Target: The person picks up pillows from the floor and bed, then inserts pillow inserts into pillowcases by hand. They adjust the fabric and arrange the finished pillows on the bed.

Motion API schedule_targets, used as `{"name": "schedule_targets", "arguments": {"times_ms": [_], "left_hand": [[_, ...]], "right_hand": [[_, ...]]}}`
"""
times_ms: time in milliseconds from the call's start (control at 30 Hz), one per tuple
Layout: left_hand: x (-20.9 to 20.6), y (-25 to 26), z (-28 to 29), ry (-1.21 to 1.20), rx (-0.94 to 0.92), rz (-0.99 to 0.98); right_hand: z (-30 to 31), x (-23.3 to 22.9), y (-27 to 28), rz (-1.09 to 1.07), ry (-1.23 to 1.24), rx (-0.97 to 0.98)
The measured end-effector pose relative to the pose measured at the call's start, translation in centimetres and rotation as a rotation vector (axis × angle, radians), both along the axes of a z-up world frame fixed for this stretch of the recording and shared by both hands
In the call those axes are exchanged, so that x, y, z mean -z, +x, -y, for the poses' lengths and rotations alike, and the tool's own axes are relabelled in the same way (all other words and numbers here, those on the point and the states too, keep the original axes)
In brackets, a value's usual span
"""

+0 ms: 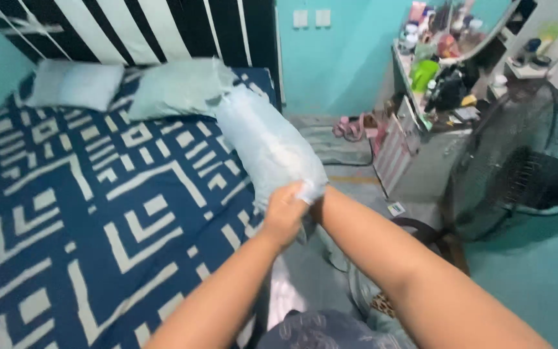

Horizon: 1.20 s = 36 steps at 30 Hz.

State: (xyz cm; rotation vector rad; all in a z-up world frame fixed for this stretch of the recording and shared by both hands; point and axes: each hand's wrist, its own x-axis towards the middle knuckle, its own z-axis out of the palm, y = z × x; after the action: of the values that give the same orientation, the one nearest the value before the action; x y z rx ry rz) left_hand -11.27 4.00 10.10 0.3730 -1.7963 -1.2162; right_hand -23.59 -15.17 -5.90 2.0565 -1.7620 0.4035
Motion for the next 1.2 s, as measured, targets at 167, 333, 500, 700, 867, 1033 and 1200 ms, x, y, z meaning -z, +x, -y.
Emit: {"name": "schedule_targets", "arguments": {"times_ms": [167, 333, 500, 700, 867, 1033, 1200], "left_hand": [[-3.7, 1.3, -2.0, -0.130, -0.114, 0.332], [-4.0, 3.5, -3.3, -0.383, -0.654, 0.223], [3.6, 3.8, -1.4, -0.074, -0.897, 0.258], [10.9, 8.0, 4.8, 0.470, -0.965, -0.347], [14.1, 11.7, 5.2, 0.580, -1.111, -0.519], [20.5, 20.3, 6.5, 0.937, -1.038, -0.789], [31.0, 33.0, 4.3, 1.259, -0.975, -0.946]], "right_hand": [[-5.9, -8.7, -1.1, 0.375, 0.079, -0.191], [-11.1, -14.7, -2.0, 0.545, 0.065, -0.376], [-12.9, -16.5, 0.0, 0.561, 0.105, -0.544], [-13.9, -14.0, 4.9, 0.392, 0.182, -0.731], [-18.1, -11.0, 8.8, 0.101, 0.688, -0.656], [-19.2, -11.4, 5.4, 0.594, 0.497, -1.351], [-13.0, -2.4, -1.8, 1.034, 0.773, -0.620]]}}
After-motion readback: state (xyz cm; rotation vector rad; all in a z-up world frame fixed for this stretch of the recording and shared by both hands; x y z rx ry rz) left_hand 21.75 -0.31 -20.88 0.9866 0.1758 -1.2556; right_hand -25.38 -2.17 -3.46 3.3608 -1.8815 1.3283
